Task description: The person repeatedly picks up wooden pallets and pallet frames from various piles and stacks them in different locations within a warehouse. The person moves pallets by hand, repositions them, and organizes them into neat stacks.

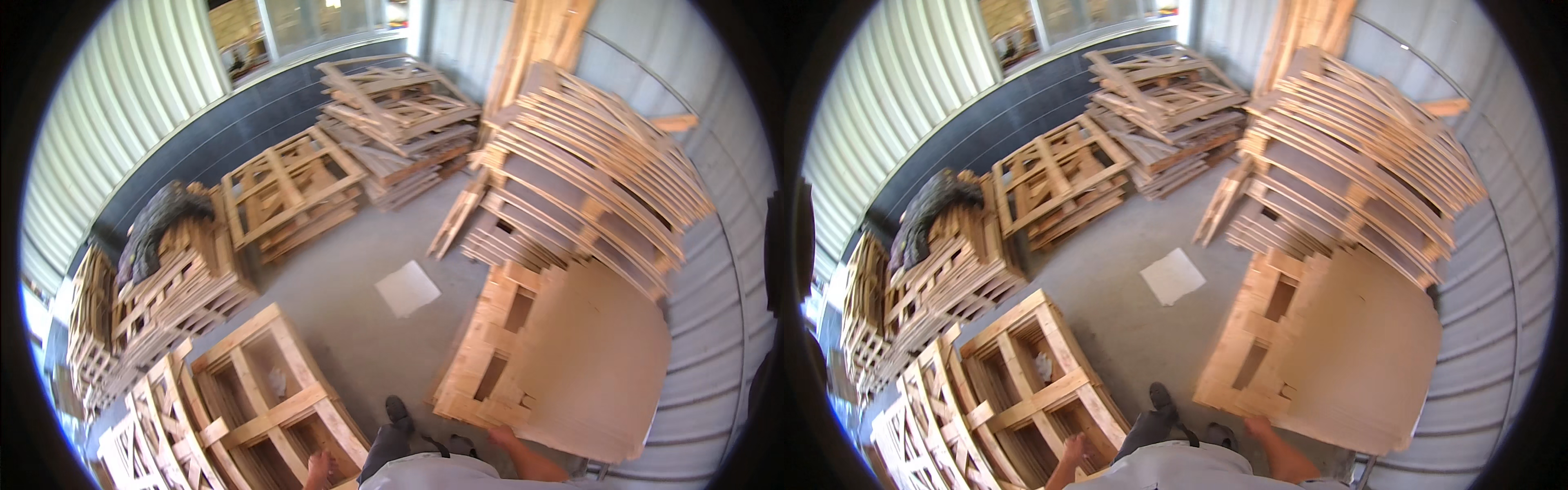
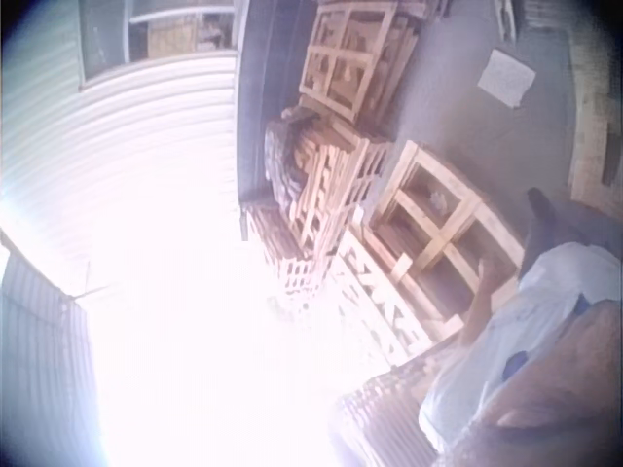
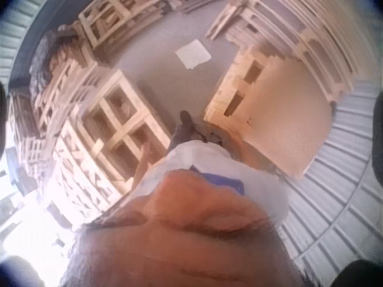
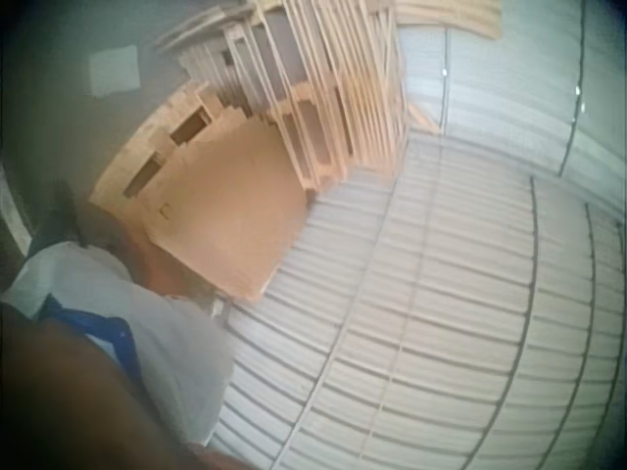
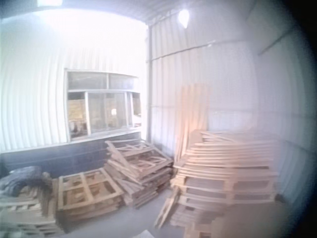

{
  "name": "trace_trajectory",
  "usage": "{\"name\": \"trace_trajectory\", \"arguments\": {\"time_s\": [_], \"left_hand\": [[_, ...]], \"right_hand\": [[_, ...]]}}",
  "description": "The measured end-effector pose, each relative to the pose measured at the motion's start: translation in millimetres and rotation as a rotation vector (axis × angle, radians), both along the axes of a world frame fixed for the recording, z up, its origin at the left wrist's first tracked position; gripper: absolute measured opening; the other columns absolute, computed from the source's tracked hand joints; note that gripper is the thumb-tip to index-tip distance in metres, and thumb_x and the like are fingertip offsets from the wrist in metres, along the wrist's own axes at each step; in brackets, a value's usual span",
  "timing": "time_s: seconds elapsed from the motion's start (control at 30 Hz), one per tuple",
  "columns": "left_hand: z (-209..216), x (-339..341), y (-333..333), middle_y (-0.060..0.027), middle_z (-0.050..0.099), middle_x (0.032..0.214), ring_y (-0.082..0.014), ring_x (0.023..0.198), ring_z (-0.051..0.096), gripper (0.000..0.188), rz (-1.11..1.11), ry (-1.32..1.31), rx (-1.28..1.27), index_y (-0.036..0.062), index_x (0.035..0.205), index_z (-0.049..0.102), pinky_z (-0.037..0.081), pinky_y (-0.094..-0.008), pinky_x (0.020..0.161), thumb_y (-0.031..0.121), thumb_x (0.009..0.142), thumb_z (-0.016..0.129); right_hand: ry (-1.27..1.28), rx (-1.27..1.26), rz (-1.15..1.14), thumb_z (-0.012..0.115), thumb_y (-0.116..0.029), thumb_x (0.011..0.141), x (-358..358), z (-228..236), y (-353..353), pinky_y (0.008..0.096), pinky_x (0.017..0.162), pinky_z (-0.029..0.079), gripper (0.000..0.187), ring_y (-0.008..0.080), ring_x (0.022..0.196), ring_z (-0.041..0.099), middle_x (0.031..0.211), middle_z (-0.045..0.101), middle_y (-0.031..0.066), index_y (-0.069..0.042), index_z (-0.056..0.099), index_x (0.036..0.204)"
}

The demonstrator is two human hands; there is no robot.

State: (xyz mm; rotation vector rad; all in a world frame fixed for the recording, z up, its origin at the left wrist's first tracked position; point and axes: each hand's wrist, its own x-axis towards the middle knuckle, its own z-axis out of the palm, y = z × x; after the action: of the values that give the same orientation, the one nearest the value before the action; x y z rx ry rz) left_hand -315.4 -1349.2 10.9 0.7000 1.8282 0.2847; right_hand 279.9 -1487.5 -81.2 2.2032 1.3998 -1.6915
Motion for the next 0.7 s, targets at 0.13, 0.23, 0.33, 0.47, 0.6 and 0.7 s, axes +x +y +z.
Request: {"name": "trace_trajectory", "arguments": {"time_s": [0.13,0.23,0.33,0.47,0.6,0.7], "left_hand": [[14,-9,76,-0.0142,0.070,0.082,-0.0220,0.065,0.070,0.039,0.013,0.028,-0.024,-0.0032,0.097,0.065,0.053,-0.0328,0.051,0.034,0.091,0.054],[12,3,120,-0.0185,0.068,0.094,-0.0266,0.073,0.069,0.042,-0.063,-0.012,-0.074,-0.0056,0.110,0.060,0.055,-0.0374,0.059,0.033,0.093,0.053],[4,25,144,-0.0136,0.070,0.090,-0.0203,0.068,0.070,0.040,-0.074,-0.088,-0.038,-0.0021,0.103,0.065,0.054,-0.0327,0.056,0.035,0.092,0.054],[-4,40,160,-0.0117,0.070,0.090,-0.0202,0.069,0.069,0.043,-0.179,-0.079,-0.065,-0.0030,0.103,0.065,0.054,-0.0333,0.058,0.037,0.093,0.054],[-9,39,172,-0.0127,0.070,0.088,-0.0218,0.070,0.070,0.044,-0.228,-0.030,-0.171,-0.0040,0.103,0.066,0.055,-0.0340,0.058,0.037,0.093,0.054],[-8,40,188,-0.0151,0.070,0.088,-0.0245,0.068,0.071,0.041,-0.250,0.019,-0.236,-0.0039,0.102,0.066,0.056,-0.0359,0.058,0.034,0.093,0.052]], "right_hand": [[0.577,-0.075,-1.060,0.061,-0.015,0.085,-31,28,77,0.0391,0.055,0.052,0.018,0.0278,0.067,0.066,0.080,0.067,0.0168,0.003,0.065,0.088],[0.395,0.053,-0.889,0.059,-0.017,0.088,-41,53,126,0.0389,0.059,0.054,0.023,0.0296,0.073,0.068,0.087,0.068,0.0167,0.004,0.063,0.098],[0.483,0.005,-0.998,0.060,-0.021,0.089,-38,71,154,0.0392,0.065,0.056,0.028,0.0301,0.078,0.069,0.092,0.068,0.0164,0.003,0.063,0.101],[0.287,-0.073,-0.948,0.061,-0.024,0.089,-33,68,165,0.0405,0.067,0.056,0.033,0.0309,0.078,0.069,0.093,0.068,0.0168,0.004,0.062,0.105],[0.227,-0.188,-0.921,0.061,-0.023,0.088,-12,43,172,0.0411,0.065,0.055,0.033,0.0308,0.075,0.069,0.092,0.068,0.0172,0.005,0.060,0.107],[0.235,-0.210,-1.022,0.061,-0.021,0.088,8,16,194,0.0407,0.064,0.055,0.029,0.0303,0.073,0.068,0.093,0.068,0.0160,0.003,0.060,0.105]]}}
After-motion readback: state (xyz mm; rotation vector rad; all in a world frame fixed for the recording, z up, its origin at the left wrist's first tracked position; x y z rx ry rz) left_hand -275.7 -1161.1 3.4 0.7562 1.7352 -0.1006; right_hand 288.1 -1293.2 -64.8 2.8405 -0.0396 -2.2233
